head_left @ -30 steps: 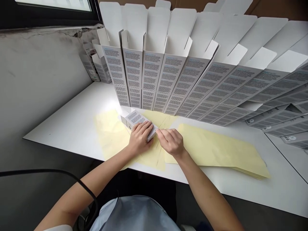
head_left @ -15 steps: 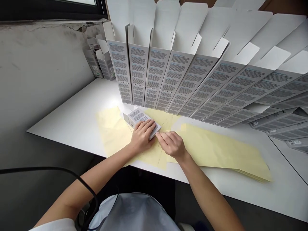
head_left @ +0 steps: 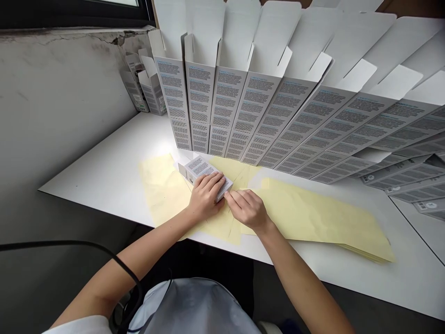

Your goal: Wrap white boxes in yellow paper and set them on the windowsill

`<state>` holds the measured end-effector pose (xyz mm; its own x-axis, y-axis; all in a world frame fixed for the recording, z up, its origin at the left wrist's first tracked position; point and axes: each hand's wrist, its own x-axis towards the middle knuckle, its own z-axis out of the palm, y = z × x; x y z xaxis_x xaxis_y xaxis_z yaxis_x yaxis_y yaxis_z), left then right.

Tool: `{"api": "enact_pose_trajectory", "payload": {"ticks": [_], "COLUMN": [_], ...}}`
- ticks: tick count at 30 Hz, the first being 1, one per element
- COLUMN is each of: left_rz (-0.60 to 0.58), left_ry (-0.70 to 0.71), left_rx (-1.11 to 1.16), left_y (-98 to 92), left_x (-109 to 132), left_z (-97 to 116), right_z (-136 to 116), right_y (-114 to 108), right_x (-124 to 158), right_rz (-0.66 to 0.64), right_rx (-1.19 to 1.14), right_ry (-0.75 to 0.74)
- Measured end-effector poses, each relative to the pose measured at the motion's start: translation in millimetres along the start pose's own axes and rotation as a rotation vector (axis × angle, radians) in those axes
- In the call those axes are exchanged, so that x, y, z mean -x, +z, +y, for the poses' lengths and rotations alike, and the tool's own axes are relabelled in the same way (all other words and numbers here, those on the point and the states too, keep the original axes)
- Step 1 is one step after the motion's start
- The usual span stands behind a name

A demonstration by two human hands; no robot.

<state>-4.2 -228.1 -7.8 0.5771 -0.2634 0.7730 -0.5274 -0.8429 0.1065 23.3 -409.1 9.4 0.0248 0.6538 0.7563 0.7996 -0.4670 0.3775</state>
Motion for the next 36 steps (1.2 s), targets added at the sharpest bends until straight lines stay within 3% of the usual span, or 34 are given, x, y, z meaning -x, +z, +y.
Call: {"api": "enact_pose_trajectory", "payload": {"ticks": [6, 12, 22, 30, 36], "left_rz": [0.030, 0.024, 0.023, 0.028, 0.022], "left_ry": [0.021, 0.020, 0.019, 0.026, 0.022], "left_rx": [-0.022, -0.004, -0.026, -0.003, -0.014], "left_y": [3.4, 4.2, 3.0, 3.9, 3.7], "left_x": [3, 4, 2, 4, 4], "left_z": [-2, -4, -2, -4, -3], "right_z": [-3, -5, -3, -9, 8], "right_y": [1, -1, 0, -2, -6], "right_x": [2, 0, -3, -6, -2], "right_rz": [0.003, -0.046, -0.048, -0.024, -0.108], "right_rx": [-0.056, -0.313, -0.181, -0.427, -0.332], "right_ry": [0.044, 0.260, 0.374, 0.331, 0.483]}}
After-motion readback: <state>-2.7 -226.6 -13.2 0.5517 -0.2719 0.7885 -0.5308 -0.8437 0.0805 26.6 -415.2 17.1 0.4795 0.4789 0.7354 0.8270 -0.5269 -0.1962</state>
